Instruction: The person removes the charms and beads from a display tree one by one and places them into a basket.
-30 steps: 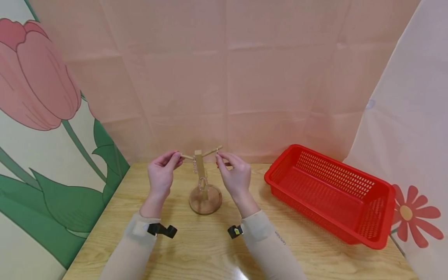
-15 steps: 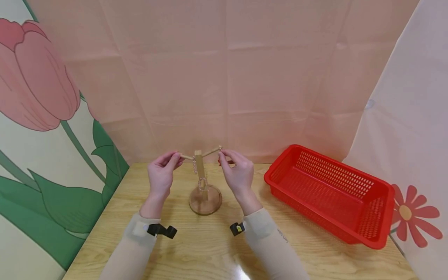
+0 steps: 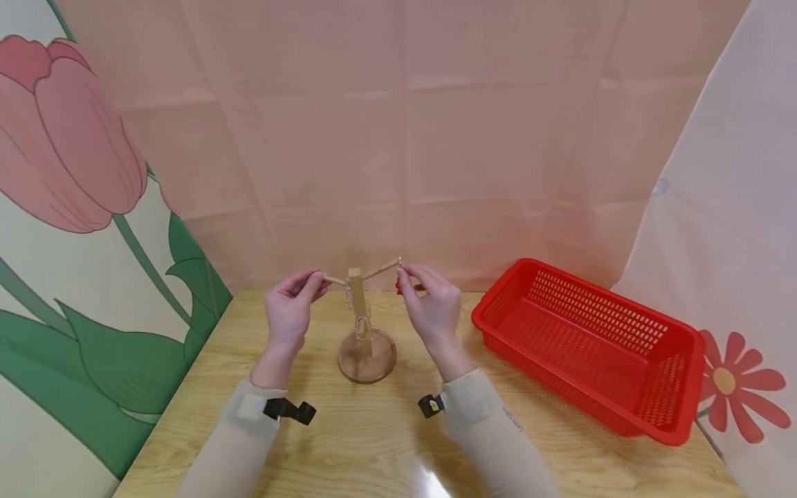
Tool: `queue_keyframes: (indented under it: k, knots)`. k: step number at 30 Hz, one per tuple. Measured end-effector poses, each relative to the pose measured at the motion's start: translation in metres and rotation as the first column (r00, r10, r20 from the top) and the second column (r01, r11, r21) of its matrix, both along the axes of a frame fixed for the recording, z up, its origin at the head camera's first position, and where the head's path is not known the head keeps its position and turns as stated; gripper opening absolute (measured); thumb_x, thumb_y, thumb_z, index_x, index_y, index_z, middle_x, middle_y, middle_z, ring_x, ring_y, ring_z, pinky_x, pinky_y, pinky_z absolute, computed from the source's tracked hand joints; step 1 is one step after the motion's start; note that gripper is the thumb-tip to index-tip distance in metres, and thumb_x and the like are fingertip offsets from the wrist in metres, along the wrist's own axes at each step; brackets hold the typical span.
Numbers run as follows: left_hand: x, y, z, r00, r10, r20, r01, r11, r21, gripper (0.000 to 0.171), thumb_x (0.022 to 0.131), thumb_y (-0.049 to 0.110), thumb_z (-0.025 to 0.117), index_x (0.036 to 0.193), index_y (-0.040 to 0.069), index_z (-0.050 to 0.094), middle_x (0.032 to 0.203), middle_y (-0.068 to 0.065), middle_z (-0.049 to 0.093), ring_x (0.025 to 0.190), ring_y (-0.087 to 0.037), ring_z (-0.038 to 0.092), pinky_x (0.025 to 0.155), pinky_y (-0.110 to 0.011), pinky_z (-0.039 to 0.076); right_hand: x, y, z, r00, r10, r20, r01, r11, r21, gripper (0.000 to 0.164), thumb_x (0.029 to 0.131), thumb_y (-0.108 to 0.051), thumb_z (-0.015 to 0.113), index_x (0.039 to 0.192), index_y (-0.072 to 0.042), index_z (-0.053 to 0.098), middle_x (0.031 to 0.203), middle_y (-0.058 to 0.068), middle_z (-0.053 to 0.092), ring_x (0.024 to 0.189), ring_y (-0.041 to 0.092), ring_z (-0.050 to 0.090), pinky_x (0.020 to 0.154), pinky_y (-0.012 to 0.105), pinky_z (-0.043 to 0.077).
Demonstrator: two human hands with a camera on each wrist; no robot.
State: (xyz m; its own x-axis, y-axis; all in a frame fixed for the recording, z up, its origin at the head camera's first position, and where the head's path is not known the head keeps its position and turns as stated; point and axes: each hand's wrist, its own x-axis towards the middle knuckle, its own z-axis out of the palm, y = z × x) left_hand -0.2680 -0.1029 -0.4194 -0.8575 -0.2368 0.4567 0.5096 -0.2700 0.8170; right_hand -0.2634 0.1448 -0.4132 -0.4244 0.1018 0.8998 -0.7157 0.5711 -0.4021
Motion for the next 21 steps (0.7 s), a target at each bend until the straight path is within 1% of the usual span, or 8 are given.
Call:
queue_keyframes:
  k: [4,7,10,13,15,17,19,21]
  knots:
    - [0.0,0.0,0.001,1.0,-0.001,-0.001,0.001,1.0,0.006,0.015,0.097,-0.003,0.078,0.107,-0.013,0.076,0.094,-0.017,0.08,0.08,-0.016,0.08,0.078,-0.032,0.069,-0.002,0.004,0.0,0.999,-0.015,-0.042,0.016,1.0,0.009,0.01,0.092,-0.003,0.084,0.102,-0.002,0.084,0.098,0.009,0.082,0.083,0.025,0.08,0.064,0.044,0.069]
    - [0.001,0.001,0.001,1.0,0.0,0.002,0.0,1.0,0.006,0.016,0.097,-0.003,0.078,0.108,-0.014,0.075,0.094,-0.017,0.08,0.08,-0.016,0.08,0.078,-0.032,0.069,-0.003,0.007,0.001,0.997,-0.035,-0.066,0.036,0.999,0.015,0.009,0.092,-0.002,0.084,0.101,-0.003,0.084,0.098,0.008,0.082,0.083,0.024,0.08,0.065,0.037,0.069]
    - [0.001,0.001,0.001,1.0,-0.005,0.007,0.005,1.0,0.007,0.02,0.097,-0.003,0.078,0.109,-0.017,0.073,0.095,-0.02,0.079,0.08,-0.017,0.08,0.078,-0.032,0.069,-0.002,0.009,0.004,0.997,-0.039,-0.074,0.04,0.999,0.021,0.008,0.092,-0.002,0.084,0.1,-0.003,0.084,0.097,0.008,0.082,0.083,0.023,0.08,0.066,0.032,0.069]
    - [0.0,0.001,0.001,1.0,-0.01,0.01,0.01,1.0,0.008,0.025,0.097,-0.003,0.078,0.111,-0.022,0.07,0.095,-0.02,0.079,0.08,-0.016,0.08,0.078,-0.032,0.069,-0.001,0.012,0.008,0.997,-0.028,-0.074,0.03,0.999,0.021,0.008,0.092,-0.002,0.084,0.101,-0.002,0.084,0.098,0.009,0.082,0.082,0.024,0.08,0.065,0.035,0.069]
    - [0.0,0.001,0.001,1.0,-0.01,0.013,0.01,1.0,0.008,0.027,0.096,-0.003,0.078,0.112,-0.023,0.069,0.094,-0.02,0.079,0.08,-0.016,0.08,0.078,-0.031,0.069,0.0,0.015,0.01,0.998,-0.028,-0.063,0.029,0.999,0.018,0.009,0.093,-0.003,0.084,0.102,-0.002,0.084,0.099,0.009,0.082,0.082,0.025,0.08,0.066,0.033,0.069]
    - [0.0,0.001,0.001,1.0,-0.008,0.012,0.008,1.0,0.007,0.026,0.096,-0.004,0.078,0.112,-0.023,0.069,0.094,-0.018,0.08,0.08,-0.016,0.08,0.077,-0.032,0.069,0.001,0.018,0.012,0.998,-0.035,-0.048,0.036,0.999,0.011,0.01,0.093,-0.003,0.084,0.103,-0.002,0.084,0.1,0.01,0.082,0.082,0.026,0.08,0.069,0.025,0.068]
    - [0.0,0.0,0.001,1.0,-0.004,0.013,0.004,1.0,0.009,0.023,0.096,-0.004,0.078,0.11,-0.02,0.071,0.093,-0.017,0.08,0.079,-0.016,0.08,0.077,-0.032,0.069,0.001,0.022,0.014,0.999,-0.046,-0.024,0.046,0.999,-0.007,0.01,0.094,-0.004,0.084,0.104,-0.002,0.084,0.1,0.01,0.082,0.081,0.027,0.079,0.073,0.015,0.064]
    - [0.0,0.0,0.001,1.0,-0.001,0.013,0.001,1.0,0.009,0.02,0.096,-0.004,0.078,0.109,-0.018,0.073,0.093,-0.015,0.08,0.079,-0.016,0.079,0.077,-0.032,0.069,0.001,0.026,0.014,0.999,-0.048,0.019,0.048,0.998,-0.043,0.011,0.095,-0.005,0.083,0.105,-0.003,0.084,0.1,0.01,0.082,0.081,0.027,0.079,0.075,0.009,0.06]
